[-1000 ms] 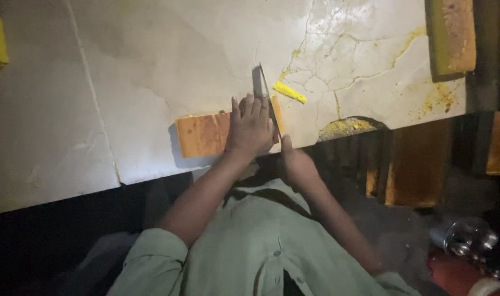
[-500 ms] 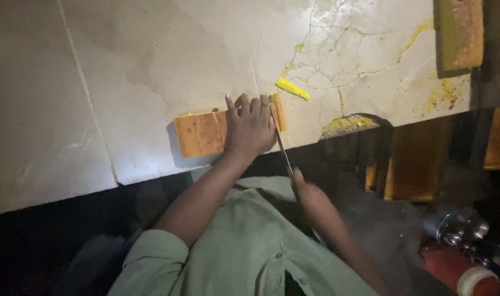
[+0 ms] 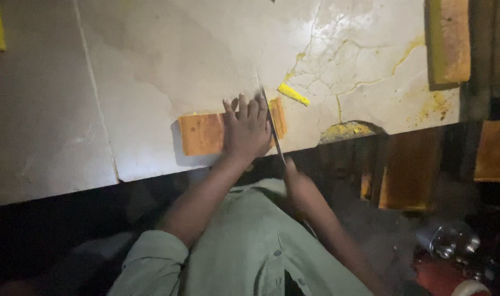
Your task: The person lifts a yellow foam block out of a metal tray and sets it on the tiled work table, then uses a long knife to slice foam blocks into thin strips, cutting along the block and moving finished slices aside while reaching for the next block.
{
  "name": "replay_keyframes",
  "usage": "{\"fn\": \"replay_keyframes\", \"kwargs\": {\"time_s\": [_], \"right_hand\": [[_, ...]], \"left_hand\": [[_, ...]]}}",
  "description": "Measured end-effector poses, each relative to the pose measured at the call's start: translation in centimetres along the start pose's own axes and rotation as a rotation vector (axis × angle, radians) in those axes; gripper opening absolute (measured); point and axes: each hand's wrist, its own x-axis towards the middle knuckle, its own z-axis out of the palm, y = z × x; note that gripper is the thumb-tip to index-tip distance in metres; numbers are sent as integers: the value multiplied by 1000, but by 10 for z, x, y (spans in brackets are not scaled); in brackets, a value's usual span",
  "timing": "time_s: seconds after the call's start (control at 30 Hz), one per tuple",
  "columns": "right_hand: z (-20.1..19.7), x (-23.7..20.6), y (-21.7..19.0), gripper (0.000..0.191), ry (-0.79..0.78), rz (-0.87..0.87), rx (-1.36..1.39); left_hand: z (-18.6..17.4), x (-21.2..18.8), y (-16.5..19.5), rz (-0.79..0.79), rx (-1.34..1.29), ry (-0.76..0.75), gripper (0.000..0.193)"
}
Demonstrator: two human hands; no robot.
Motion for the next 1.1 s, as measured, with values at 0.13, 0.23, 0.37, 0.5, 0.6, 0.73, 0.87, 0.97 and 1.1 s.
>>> {"fn": "replay_keyframes", "kwargs": {"time_s": [0.13,0.23,0.37,0.5,0.6,0.73,0.87,0.97,1.1], "right_hand": [[33,-38,35,80,-169,71,-11],[57,6,47,58,35,30,0],[40,69,35,63,179,-52,-23],[-7,86,-15,54,187,-10,39],[-18,48,-42,53,126,17,10],[3,-30,-10,75,45,-133,32],[50,-11,30,78,4,-39,85],[57,45,38,87,46,-18,-81],[29,103,18,59,88,16,-39]], "left_hand": [[5,0,0,-19,-36,3,63],[14,-2,-2,11,1,32,64],[22,-5,-5,31,-68,103,67],[17,-5,-11,67,161,146,58],[8,-8,-14,54,106,61,55],[3,-7,-13,21,3,-21,66],[13,-4,-12,9,-12,20,66],[22,-3,-14,10,4,-26,69],[24,-6,-20,34,65,93,70]]}}
